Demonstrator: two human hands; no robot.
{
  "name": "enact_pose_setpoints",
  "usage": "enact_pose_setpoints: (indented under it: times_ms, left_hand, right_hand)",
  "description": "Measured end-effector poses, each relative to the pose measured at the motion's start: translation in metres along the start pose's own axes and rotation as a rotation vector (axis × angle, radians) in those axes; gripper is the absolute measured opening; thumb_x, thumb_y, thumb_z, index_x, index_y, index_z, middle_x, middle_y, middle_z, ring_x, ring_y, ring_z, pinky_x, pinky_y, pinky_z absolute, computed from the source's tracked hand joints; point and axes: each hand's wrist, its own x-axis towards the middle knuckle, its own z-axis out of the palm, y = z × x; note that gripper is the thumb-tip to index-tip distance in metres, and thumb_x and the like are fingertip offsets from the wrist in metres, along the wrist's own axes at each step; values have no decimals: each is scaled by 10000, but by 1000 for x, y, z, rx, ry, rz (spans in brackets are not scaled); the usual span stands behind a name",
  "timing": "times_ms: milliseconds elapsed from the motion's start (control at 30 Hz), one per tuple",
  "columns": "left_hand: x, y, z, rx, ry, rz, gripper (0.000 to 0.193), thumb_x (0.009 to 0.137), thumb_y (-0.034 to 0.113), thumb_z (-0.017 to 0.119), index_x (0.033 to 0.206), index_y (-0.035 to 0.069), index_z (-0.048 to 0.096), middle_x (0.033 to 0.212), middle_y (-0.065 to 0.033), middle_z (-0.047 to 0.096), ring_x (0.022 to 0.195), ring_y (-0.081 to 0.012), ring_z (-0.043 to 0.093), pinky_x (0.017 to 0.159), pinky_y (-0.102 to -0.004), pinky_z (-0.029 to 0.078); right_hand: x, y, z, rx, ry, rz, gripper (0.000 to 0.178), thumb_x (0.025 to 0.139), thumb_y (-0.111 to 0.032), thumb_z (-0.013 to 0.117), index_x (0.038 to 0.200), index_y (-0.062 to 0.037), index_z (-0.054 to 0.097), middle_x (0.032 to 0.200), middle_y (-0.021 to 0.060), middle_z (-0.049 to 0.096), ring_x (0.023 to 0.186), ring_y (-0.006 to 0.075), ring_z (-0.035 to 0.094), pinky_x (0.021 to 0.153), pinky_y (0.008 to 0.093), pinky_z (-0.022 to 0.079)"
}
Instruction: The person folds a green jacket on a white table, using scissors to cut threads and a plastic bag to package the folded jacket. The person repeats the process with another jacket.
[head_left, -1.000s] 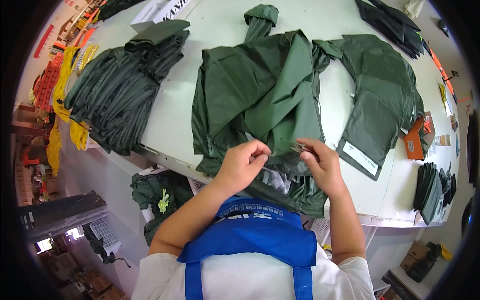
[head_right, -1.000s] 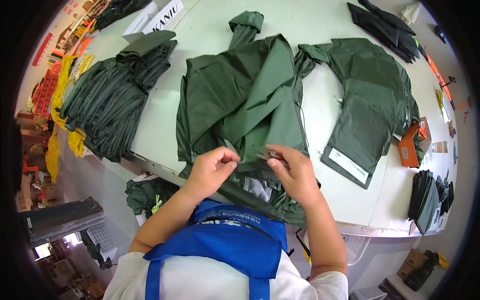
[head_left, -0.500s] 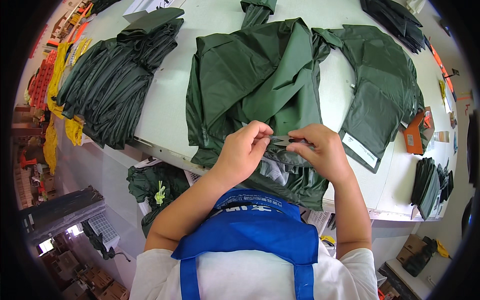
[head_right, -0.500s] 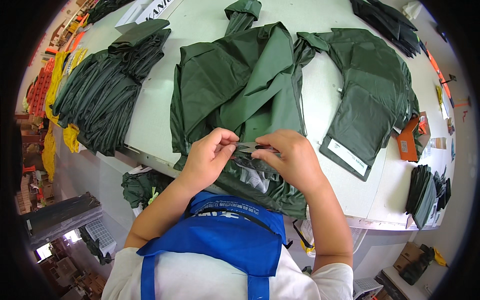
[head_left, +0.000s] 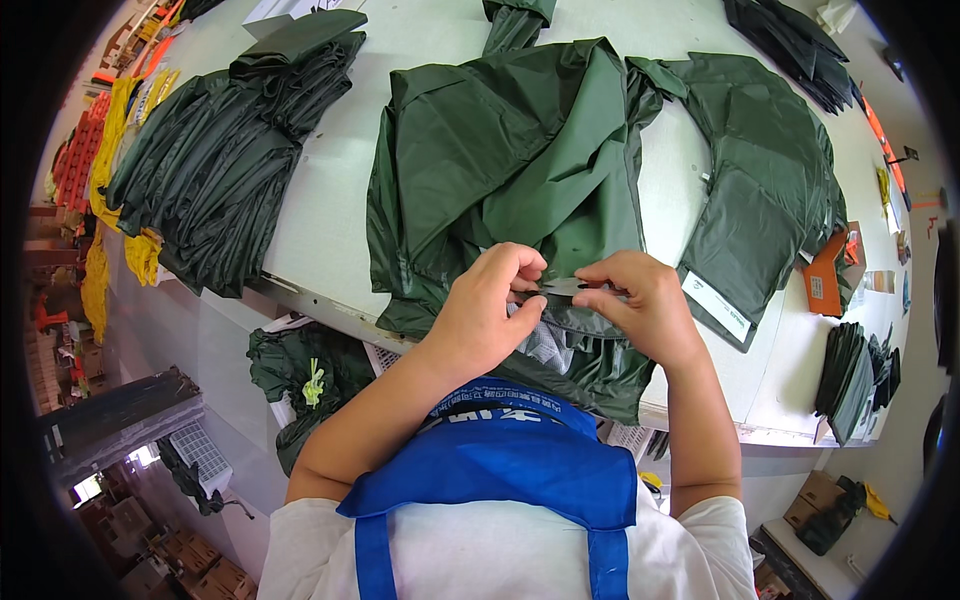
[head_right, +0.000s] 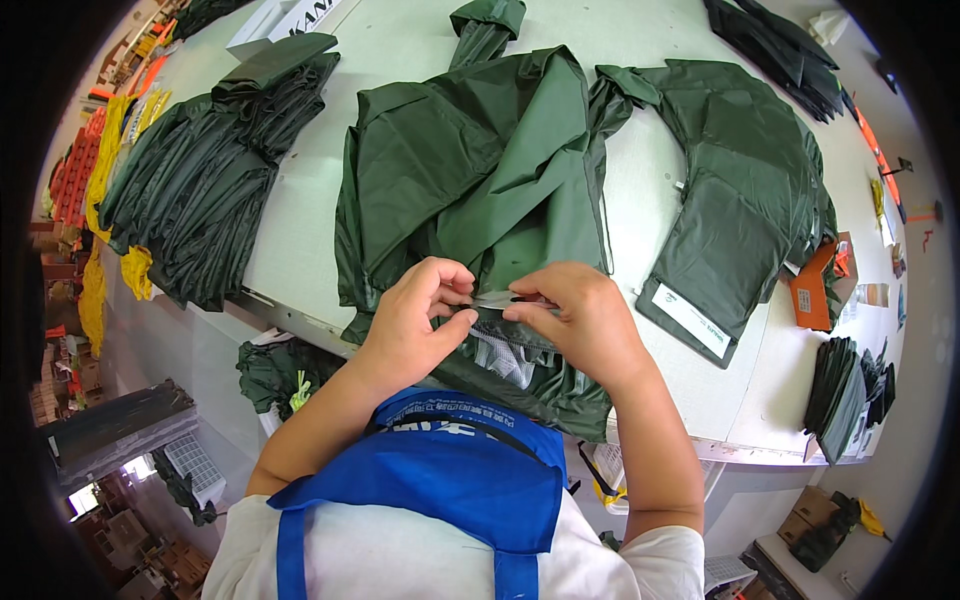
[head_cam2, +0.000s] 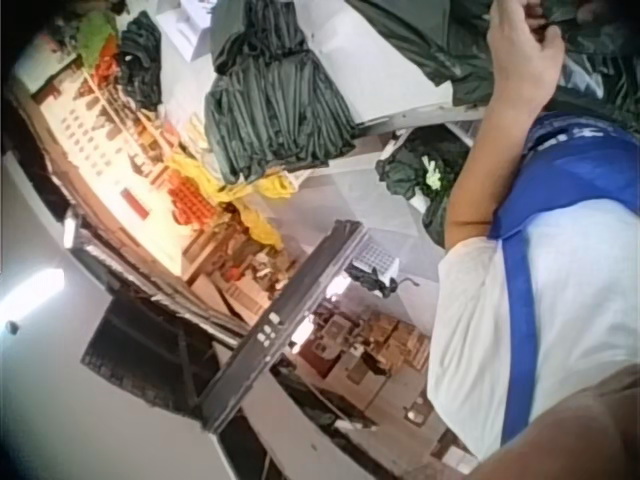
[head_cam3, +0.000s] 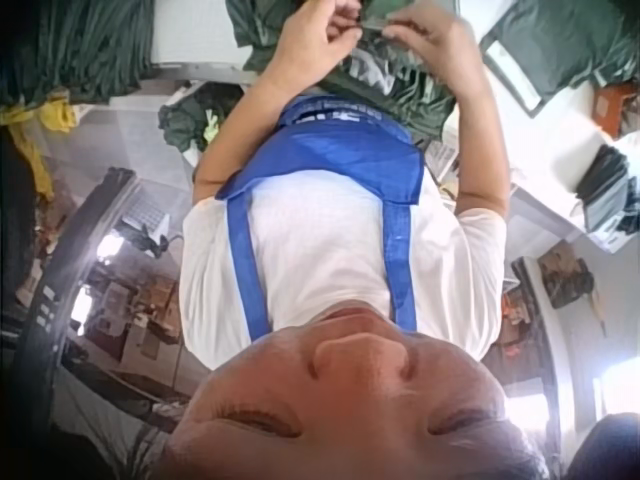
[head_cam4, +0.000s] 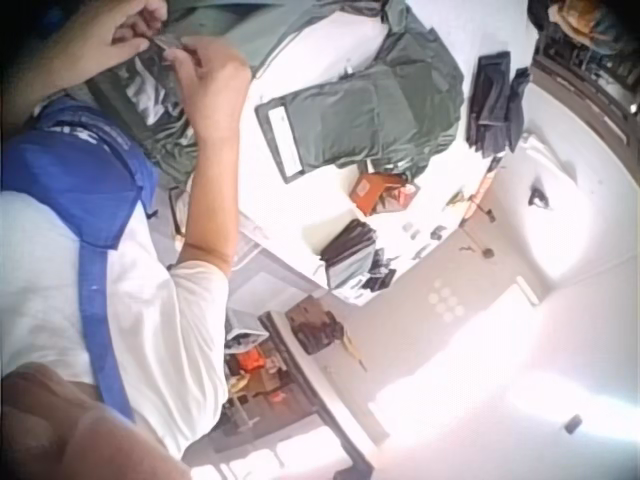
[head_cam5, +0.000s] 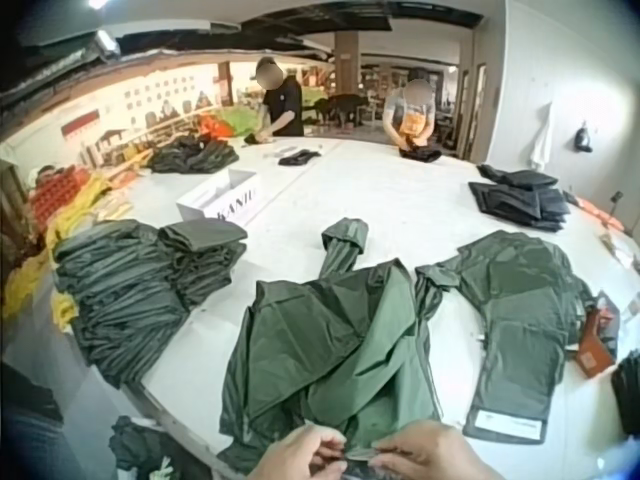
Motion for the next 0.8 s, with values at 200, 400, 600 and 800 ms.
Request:
enact_pose_setpoints:
  times_ms: [200,400,600,800]
  left_hand:
    - [0,-2,2,-35,-6,22,321,804,-79,636,1086,-20,494,1045,-115,540,910,-161,622,780,-278,533]
    - [-1,-6,5,-84,-34,-21,334,805,-86,638,1093,-19,483,1054,-102,531,923,-154,616,797,-276,534]
    - [-1,-6,6,-25,-6,42,342,798,-90,644,1092,-21,484,1067,-97,521,932,-153,614,798,-275,535]
    - [-3,-8,6,-70,-9,9,346,802,-86,647,1099,-18,481,1037,-96,543,933,-145,610,796,-270,530]
  right_hand:
    - [-4,6,1,62,27,46,257,706,-102,789,935,-23,704,779,69,631,668,157,566,595,270,445]
    - [-11,10,9,85,81,9,257,700,-98,794,929,-20,707,794,66,645,685,162,580,593,272,450]
    - [-11,15,15,68,103,-39,228,730,-149,781,906,-26,706,757,90,641,698,208,604,555,300,472]
    - [-16,16,21,111,159,-11,191,750,-113,766,904,-18,703,778,86,647,678,183,596,581,280,472]
